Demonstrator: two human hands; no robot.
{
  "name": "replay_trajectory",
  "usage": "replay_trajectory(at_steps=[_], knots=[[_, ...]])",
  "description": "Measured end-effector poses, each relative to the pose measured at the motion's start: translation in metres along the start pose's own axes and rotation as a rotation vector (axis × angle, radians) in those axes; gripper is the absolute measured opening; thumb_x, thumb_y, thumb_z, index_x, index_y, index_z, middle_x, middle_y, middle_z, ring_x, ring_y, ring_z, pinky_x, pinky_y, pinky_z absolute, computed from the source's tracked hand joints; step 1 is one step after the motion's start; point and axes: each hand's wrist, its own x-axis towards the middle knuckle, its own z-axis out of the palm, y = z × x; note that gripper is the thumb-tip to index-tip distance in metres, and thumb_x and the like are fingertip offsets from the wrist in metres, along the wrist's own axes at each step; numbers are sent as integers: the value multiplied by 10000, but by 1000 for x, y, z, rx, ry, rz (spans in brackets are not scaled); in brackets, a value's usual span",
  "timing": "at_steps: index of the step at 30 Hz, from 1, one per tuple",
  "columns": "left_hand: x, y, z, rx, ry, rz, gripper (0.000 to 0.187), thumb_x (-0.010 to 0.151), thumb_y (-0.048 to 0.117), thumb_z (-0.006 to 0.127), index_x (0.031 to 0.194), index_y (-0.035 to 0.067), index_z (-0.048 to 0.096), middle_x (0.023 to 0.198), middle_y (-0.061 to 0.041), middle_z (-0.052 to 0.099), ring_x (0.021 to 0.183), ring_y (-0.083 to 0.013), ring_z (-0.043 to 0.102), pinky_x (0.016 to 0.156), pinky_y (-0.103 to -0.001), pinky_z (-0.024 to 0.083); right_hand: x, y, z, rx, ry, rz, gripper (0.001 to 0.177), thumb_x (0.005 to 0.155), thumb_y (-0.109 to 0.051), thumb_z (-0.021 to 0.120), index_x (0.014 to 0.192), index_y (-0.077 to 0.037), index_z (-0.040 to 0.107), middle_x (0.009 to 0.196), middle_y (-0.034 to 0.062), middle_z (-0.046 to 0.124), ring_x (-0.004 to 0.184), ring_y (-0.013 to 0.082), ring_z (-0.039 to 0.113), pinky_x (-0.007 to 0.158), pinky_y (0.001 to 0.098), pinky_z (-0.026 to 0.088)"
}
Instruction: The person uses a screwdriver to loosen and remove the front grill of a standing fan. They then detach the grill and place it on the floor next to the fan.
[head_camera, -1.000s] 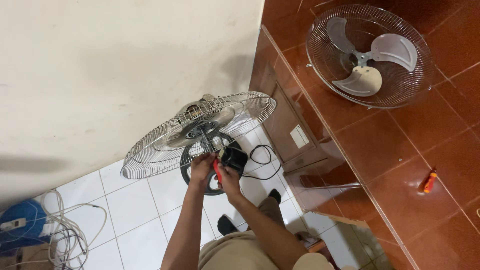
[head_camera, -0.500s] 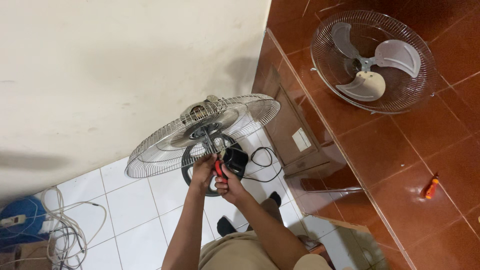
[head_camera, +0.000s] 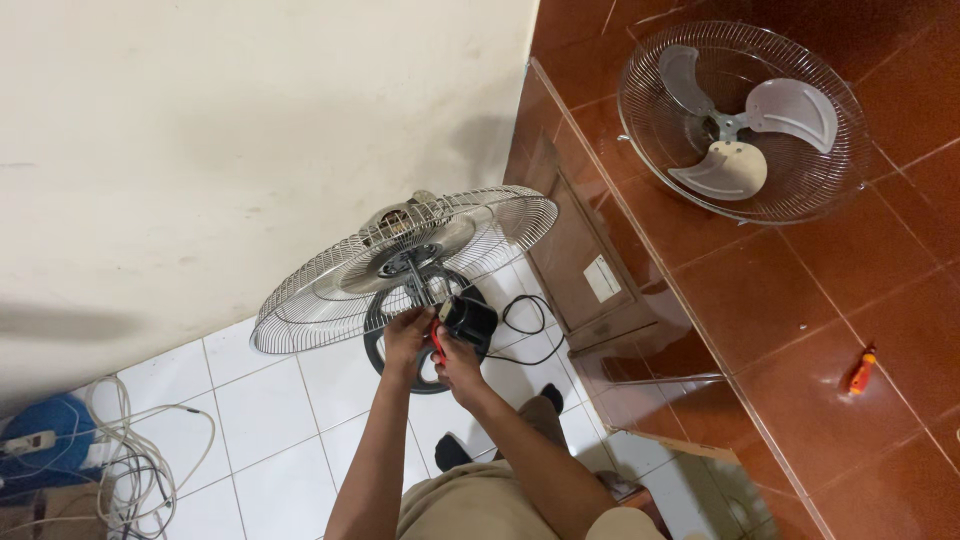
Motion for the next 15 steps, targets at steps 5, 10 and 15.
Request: replay_trajectory(at_steps=[5,10,15], knots=[[-1,2,5,140,78,102,527,792,200,888,1117,-147,662,890,-162,751,717,-177,705,597,-284,582,14,14,-1,-264,122,-221,439,993,-511,624,882,-95,712,655,-4,559,494,64,450,446,233,328],[-2,1,9,235,104,77,449,844,183,839,1108,-161,720,865,-158,770,706,-157,698,612,-264,553,18,19,-7,-648,230,-517,535,1010,-505,615,800,-17,671,641,28,610,554,80,553,519,255,431],[4,-8,5,-78,26,-29,347,886,101,756,1129,-134,679,881,-143,750,718,-178,713,639,-290,591,4,9,-3,-514,164,-406,537,1084,-482,583,895,16,642,701,59,610,553,124,552,506,274,428]])
